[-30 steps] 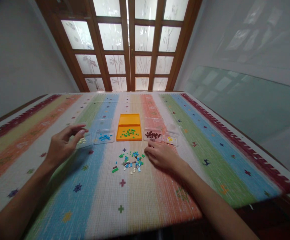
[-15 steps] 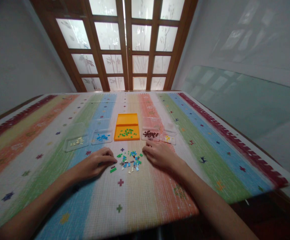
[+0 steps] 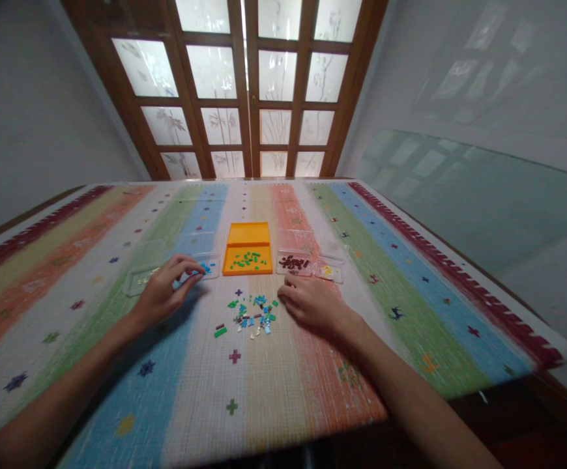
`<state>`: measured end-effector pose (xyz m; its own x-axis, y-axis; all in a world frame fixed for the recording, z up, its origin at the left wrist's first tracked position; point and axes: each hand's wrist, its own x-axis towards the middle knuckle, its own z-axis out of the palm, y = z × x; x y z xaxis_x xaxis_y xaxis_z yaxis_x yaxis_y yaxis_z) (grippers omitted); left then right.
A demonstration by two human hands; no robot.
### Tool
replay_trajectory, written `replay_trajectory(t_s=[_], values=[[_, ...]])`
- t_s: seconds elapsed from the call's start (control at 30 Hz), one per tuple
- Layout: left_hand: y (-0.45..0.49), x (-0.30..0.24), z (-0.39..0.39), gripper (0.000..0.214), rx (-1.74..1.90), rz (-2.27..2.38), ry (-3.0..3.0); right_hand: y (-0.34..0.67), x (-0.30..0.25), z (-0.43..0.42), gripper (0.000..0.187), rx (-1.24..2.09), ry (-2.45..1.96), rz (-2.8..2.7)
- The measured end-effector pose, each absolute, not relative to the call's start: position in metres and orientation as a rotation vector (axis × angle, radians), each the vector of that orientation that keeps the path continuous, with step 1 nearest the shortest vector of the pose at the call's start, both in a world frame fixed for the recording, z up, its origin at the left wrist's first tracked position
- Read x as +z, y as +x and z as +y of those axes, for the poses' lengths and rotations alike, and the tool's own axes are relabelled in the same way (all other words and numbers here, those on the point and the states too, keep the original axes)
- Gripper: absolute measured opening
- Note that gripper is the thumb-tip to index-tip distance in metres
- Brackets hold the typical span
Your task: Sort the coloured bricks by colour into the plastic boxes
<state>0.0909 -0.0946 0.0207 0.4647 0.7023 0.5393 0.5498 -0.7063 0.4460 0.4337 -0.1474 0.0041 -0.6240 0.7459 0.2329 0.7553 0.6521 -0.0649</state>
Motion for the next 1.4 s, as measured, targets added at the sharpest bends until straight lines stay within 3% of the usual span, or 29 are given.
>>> replay_trajectory(t_s=[0.27,0.83,1.1,1.2,1.4], values=[[0.074,0.017,-0.067,0.018,1.017,1.36,2.588,0.433,0.004,-0.148,0.018,-0.049,-1.218,-2.615],[0.068,0.004,-0.054,0.026,0.912,1.394,2.628,0.432,0.008,-0.149,0.018,-0.041,-1.215,-2.633],[0.079,0.041,-0.079,0.024,1.247,1.479,2.468,0.432,0.007,-0.149,0.018,-0.045,-1.221,-2.628],[0.092,0.048,-0.1,0.019,1.287,1.357,2.484,0.432,0.006,-0.149,0.019,-0.048,-1.235,-2.624],[0.116,0.022,-0.125,0.021,0.978,0.843,2.528,0.432,0.006,-0.149,0.019,-0.048,-1.23,-2.628]])
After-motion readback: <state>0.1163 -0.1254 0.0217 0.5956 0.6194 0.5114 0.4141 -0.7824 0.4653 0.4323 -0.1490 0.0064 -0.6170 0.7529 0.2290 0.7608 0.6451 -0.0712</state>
